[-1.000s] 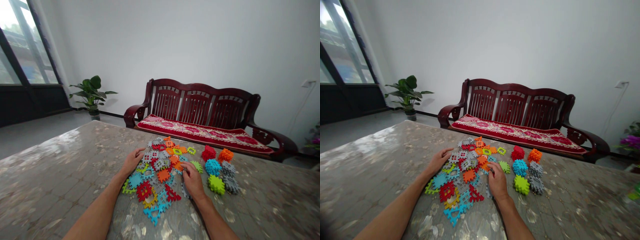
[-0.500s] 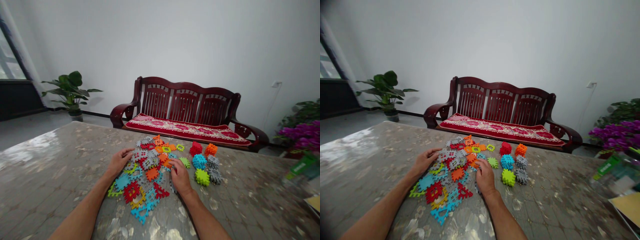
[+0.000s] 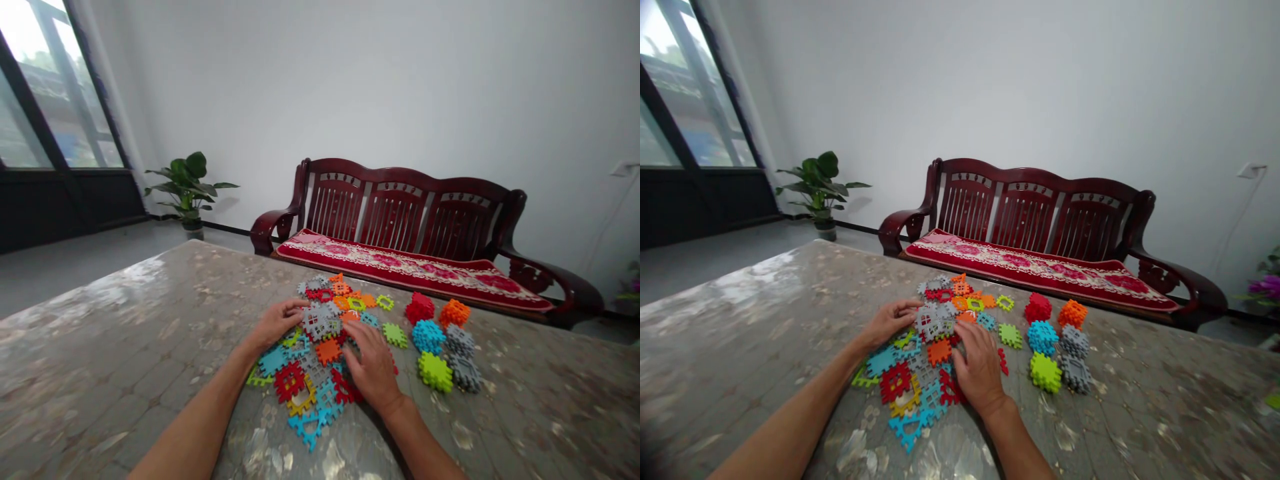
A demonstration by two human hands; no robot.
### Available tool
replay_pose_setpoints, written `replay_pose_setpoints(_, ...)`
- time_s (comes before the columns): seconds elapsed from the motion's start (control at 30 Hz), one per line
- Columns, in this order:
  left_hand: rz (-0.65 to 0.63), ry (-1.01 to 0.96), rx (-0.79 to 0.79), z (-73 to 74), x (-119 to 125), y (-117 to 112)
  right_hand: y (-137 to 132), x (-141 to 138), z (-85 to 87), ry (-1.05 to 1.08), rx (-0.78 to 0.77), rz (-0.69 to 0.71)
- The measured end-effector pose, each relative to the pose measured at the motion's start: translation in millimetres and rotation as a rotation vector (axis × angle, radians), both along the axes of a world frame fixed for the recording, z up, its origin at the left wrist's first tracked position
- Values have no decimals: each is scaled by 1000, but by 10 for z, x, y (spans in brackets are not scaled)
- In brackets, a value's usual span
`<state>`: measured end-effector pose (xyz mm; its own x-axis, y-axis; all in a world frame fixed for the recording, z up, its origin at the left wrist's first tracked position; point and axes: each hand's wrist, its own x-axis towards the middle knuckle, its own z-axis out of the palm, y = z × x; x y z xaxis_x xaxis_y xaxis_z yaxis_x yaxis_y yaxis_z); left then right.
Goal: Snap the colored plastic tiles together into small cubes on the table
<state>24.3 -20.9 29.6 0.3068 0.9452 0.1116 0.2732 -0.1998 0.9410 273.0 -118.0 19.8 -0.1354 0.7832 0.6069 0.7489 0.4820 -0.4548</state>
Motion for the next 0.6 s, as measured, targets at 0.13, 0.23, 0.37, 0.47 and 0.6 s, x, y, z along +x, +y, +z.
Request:
replay_pose_setpoints(0.13, -98, -46, -19, 5, 63, -31, 28, -164, 37, 5, -18, 48)
replay_pose_setpoints(0.23, -171, -90, -19, -7, 121, -50, 73, -225, 26, 2, 5, 32)
replay_pose_setpoints(0.37, -209, -118, -27, 1, 198, -84, 110, -244, 1, -35, 40, 36)
replay_pose_setpoints(0.47, -223, -134, -49, 26, 248, -117, 111, -238, 0, -59, 56, 39)
replay_pose_setpoints(0.6, -224, -147, -78, 47, 295, -150, 81, -214, 34, -85, 81, 26)
